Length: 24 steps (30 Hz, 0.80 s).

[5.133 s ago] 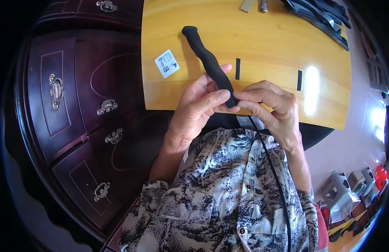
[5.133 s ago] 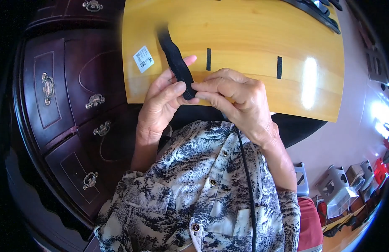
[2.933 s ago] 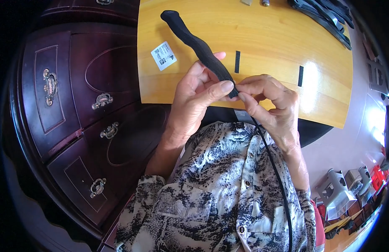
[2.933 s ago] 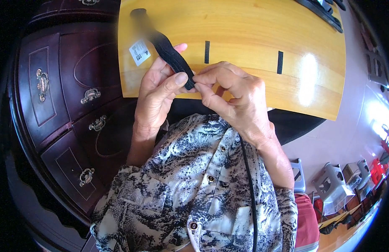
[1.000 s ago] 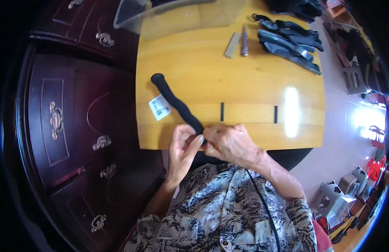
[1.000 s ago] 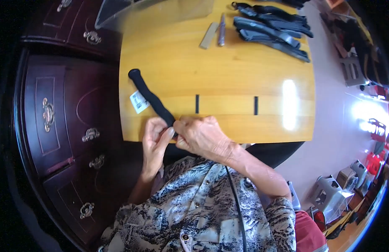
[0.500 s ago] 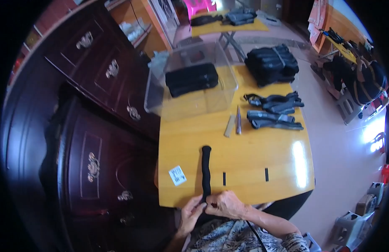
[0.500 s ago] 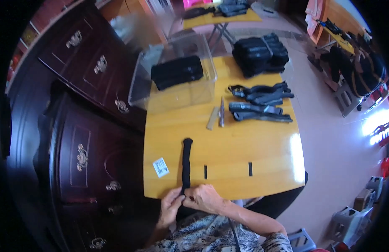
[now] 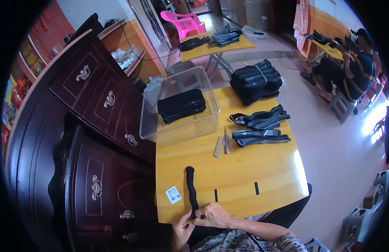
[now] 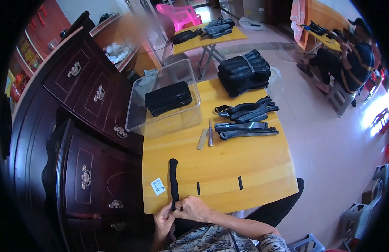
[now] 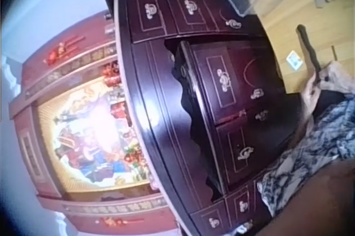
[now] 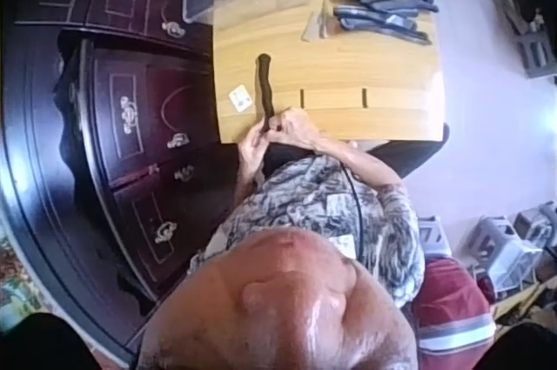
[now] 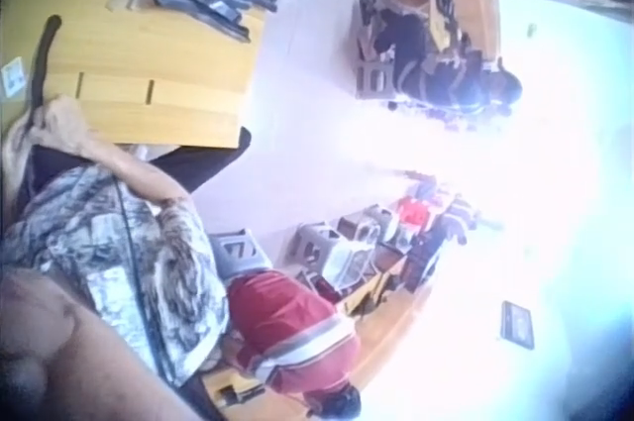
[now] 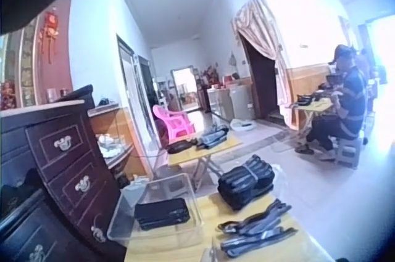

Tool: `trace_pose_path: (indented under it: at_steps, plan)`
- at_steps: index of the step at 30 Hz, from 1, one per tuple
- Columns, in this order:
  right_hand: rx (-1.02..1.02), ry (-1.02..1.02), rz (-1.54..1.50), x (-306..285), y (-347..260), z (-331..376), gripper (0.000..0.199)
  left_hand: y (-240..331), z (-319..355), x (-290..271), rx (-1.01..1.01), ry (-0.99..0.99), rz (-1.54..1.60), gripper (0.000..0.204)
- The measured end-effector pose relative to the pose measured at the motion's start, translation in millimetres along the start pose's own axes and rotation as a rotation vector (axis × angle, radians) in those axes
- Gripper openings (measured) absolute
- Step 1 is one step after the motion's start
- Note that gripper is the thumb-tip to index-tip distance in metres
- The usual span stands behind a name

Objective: Organizing and inspecting black silicone storage straps by counting and placing them into containers.

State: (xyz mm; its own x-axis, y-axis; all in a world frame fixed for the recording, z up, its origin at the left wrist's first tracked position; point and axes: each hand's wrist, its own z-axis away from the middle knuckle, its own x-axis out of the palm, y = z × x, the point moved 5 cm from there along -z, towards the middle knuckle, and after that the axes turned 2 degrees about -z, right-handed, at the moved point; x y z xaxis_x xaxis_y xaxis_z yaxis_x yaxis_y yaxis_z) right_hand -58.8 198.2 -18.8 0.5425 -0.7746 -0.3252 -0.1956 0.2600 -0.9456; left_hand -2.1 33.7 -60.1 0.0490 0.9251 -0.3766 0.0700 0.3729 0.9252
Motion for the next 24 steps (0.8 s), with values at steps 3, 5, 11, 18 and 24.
trace_pose_path:
  at_steps: [3, 5, 11, 18, 24]
  plan:
    - [-0.036, 0.053, -0.016, 11.6, 3.2, 0.3, 0.033, 8.3, 5.3, 1.6, 0.017, 0.077, 0.106, 0.039]
    - [-0.042, 0.069, -0.003, 18.7, 4.1, 2.6, 0.032, 19.4, 11.6, 5.1, -0.015, 0.088, 0.133, 0.036]
    - [-0.037, 0.122, -0.04, 20.1, 7.4, 3.4, 0.031, 24.3, 9.1, 6.8, -0.041, 0.14, -0.035, 0.033]
    - [0.008, 0.233, -0.048, 21.1, 22.5, -8.2, 0.02, -0.3, -7.1, 17.8, 0.001, 0.198, 0.035, 0.035]
    - [0.068, 0.11, 0.03, 20.2, 19.3, -12.0, 0.023, -19.0, 5.0, 16.9, -0.03, 0.257, 0.074, 0.039]
